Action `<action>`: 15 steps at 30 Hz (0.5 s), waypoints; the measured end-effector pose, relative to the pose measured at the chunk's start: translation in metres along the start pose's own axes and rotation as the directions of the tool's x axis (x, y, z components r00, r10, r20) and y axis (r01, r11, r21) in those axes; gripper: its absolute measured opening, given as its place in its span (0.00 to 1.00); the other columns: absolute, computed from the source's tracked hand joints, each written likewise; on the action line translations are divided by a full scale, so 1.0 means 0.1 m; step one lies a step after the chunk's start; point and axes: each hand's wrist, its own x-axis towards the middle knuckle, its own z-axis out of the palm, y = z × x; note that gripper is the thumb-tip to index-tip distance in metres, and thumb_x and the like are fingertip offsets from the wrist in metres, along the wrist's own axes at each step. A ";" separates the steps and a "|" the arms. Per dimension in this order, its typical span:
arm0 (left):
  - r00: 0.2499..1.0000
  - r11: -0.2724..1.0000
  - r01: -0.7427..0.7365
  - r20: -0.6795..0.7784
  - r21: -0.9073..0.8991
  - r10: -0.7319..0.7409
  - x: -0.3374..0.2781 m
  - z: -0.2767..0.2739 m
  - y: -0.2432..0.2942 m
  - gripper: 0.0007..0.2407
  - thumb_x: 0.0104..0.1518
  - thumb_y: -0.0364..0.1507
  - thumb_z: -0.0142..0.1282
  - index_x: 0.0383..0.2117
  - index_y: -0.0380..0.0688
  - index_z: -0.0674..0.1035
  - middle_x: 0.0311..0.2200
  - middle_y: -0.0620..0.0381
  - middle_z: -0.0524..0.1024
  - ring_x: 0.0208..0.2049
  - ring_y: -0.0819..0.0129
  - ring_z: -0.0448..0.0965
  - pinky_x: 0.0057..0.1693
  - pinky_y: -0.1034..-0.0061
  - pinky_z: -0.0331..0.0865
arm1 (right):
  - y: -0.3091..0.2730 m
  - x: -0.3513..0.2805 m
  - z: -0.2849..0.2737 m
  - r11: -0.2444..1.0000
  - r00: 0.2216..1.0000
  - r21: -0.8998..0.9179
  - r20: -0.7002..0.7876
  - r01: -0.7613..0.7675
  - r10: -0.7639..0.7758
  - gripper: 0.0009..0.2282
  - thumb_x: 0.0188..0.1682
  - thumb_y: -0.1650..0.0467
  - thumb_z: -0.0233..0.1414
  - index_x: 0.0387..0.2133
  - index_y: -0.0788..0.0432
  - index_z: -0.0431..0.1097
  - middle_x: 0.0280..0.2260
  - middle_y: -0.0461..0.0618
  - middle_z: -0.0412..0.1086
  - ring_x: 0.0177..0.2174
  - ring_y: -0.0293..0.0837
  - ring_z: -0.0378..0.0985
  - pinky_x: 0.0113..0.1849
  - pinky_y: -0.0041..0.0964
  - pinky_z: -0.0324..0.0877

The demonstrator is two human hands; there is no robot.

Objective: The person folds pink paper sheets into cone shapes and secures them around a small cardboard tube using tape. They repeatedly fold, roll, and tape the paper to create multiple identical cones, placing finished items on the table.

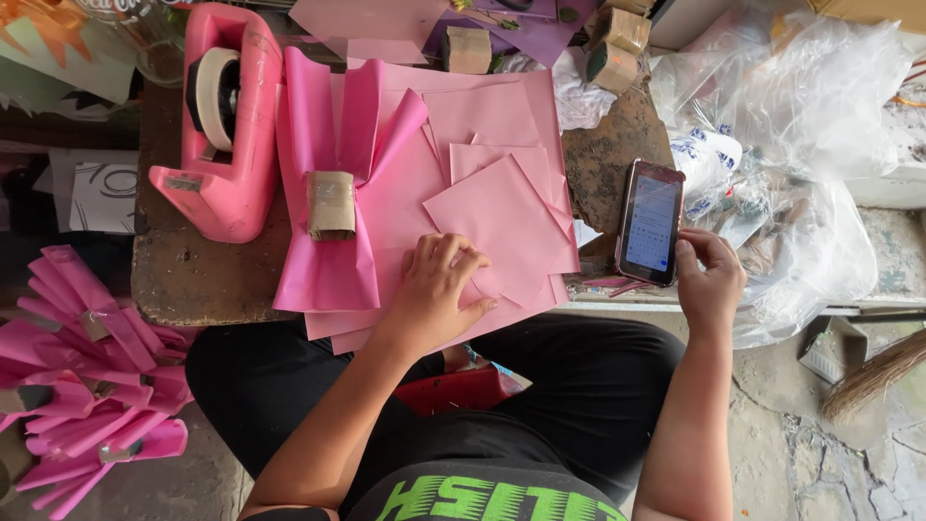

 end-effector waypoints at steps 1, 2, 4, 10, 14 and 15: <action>1.000 1.000 -0.003 0.006 -0.001 0.003 -0.02 -0.01 0.01 0.20 0.44 0.40 0.70 0.43 0.55 0.77 0.45 0.62 0.65 0.53 0.54 0.66 0.51 0.61 0.67 | 0.02 -0.03 0.00 1.000 1.000 -0.002 -0.002 -0.006 0.006 0.03 0.55 0.78 0.57 0.39 0.65 0.78 0.42 0.59 0.76 0.44 0.56 0.79 0.48 0.45 0.75; 1.000 1.000 -0.005 0.000 0.006 0.005 -0.01 -0.02 0.01 0.20 0.44 0.41 0.70 0.43 0.55 0.77 0.45 0.62 0.65 0.53 0.54 0.66 0.50 0.60 0.67 | 0.04 -0.01 0.02 1.000 1.000 0.012 -0.015 -0.003 0.003 0.03 0.55 0.79 0.57 0.39 0.65 0.78 0.42 0.60 0.75 0.44 0.56 0.79 0.48 0.45 0.75; 1.000 1.000 -0.003 -0.012 0.020 0.003 0.00 -0.02 0.01 0.21 0.43 0.41 0.70 0.43 0.56 0.77 0.45 0.62 0.65 0.53 0.54 0.67 0.50 0.60 0.67 | 0.06 0.02 0.04 0.999 1.000 0.032 -0.027 0.007 -0.006 0.04 0.54 0.79 0.56 0.39 0.65 0.78 0.41 0.60 0.75 0.44 0.56 0.79 0.48 0.45 0.75; 0.999 1.000 -0.008 -0.039 -0.003 0.008 -0.04 -0.01 0.01 0.21 0.43 0.41 0.70 0.44 0.56 0.77 0.45 0.61 0.66 0.53 0.54 0.68 0.50 0.60 0.68 | 0.02 0.00 0.08 1.000 0.998 -0.014 -0.065 -0.002 0.001 0.03 0.53 0.79 0.58 0.36 0.66 0.78 0.40 0.59 0.76 0.42 0.54 0.79 0.47 0.43 0.76; 1.000 1.000 -0.020 0.001 -0.001 0.020 -0.04 -0.03 0.01 0.21 0.45 0.42 0.68 0.45 0.55 0.77 0.46 0.61 0.66 0.54 0.53 0.67 0.52 0.59 0.67 | 0.01 0.02 0.08 0.998 0.997 0.017 -0.059 -0.053 0.054 0.02 0.52 0.81 0.58 0.36 0.67 0.78 0.41 0.59 0.76 0.42 0.52 0.79 0.47 0.41 0.76; 1.000 1.000 -0.024 0.015 0.005 0.024 -0.04 -0.04 0.01 0.21 0.46 0.42 0.68 0.45 0.55 0.77 0.46 0.61 0.66 0.54 0.53 0.67 0.52 0.59 0.67 | 0.02 0.02 0.08 0.997 0.996 0.024 -0.055 -0.070 0.071 0.03 0.52 0.81 0.59 0.35 0.66 0.78 0.41 0.58 0.76 0.42 0.51 0.79 0.47 0.41 0.76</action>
